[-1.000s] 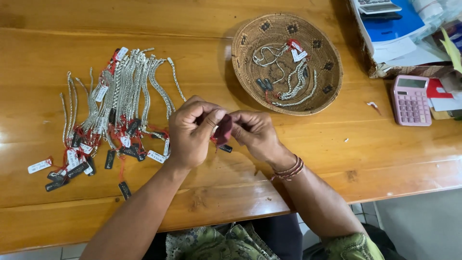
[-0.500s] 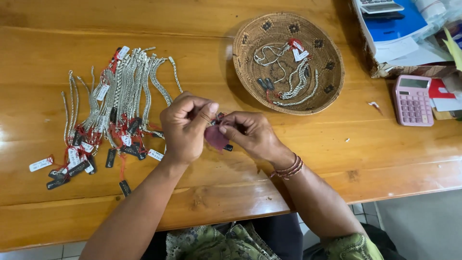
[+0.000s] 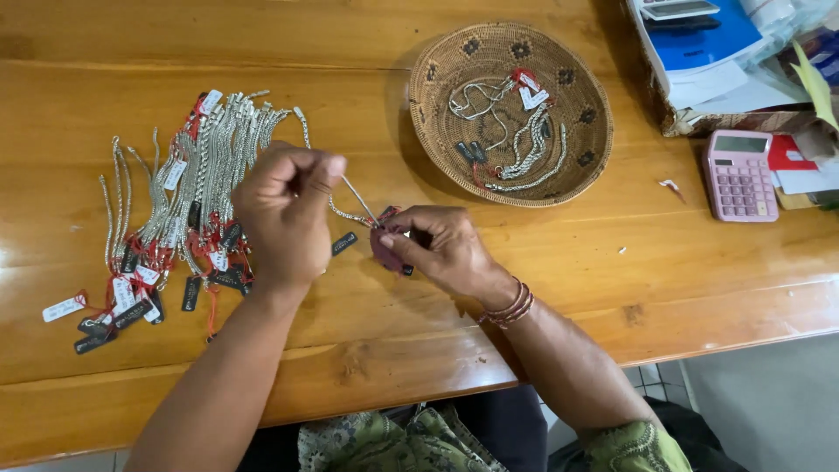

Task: Polishing multiple silver chains one by one using a small cleaning cloth on a wooden workbench.

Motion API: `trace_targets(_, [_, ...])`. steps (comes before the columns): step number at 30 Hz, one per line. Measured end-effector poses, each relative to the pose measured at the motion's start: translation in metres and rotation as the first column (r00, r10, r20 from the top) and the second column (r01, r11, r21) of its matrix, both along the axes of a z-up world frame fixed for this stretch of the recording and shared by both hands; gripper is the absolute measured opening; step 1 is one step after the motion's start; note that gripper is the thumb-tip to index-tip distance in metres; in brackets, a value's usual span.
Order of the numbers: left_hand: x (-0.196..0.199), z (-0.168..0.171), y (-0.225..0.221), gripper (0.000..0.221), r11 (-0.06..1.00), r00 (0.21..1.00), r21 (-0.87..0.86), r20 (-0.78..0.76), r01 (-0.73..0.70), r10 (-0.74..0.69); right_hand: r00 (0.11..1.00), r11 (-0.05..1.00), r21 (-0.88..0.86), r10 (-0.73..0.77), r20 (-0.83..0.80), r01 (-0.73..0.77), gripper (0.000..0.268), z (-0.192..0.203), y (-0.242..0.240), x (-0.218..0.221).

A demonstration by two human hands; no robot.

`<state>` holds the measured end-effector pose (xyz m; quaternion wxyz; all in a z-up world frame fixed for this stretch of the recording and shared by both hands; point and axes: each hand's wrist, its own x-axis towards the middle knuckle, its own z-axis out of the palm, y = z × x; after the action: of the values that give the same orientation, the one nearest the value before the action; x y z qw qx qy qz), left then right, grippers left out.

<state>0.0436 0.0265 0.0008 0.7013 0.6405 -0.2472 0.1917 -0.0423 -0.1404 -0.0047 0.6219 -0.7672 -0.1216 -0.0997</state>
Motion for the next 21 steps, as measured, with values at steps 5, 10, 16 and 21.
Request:
trace_targets(5, [0.035, 0.014, 0.022, 0.020, 0.994, 0.983, -0.045, 0.153, -0.095, 0.101, 0.999, 0.994, -0.106, 0.030, 0.021, -0.028, 0.005, 0.004, -0.005, -0.002])
trace_targets(10, [0.021, 0.042, 0.030, 0.019, 0.991, 0.975, 0.078, 0.204, -0.111, 0.093, 0.995, 0.992, -0.083, 0.092, -0.026, -0.094, 0.013, 0.020, -0.003, -0.004])
trace_targets(16, [-0.010, 0.094, 0.054, 0.024, 0.995, 0.990, 0.079, 0.128, 0.055, -0.065, 0.982, 0.965, -0.212, 0.129, -0.137, -0.156, 0.011, 0.018, -0.007, -0.006])
trace_targets(21, [-0.019, 0.116, 0.112, 0.038, 0.996, 0.998, 0.074, 0.046, 0.046, -0.049, 0.963, 0.965, -0.102, 0.226, -0.149, -0.242, 0.015, 0.001, -0.015, 0.001])
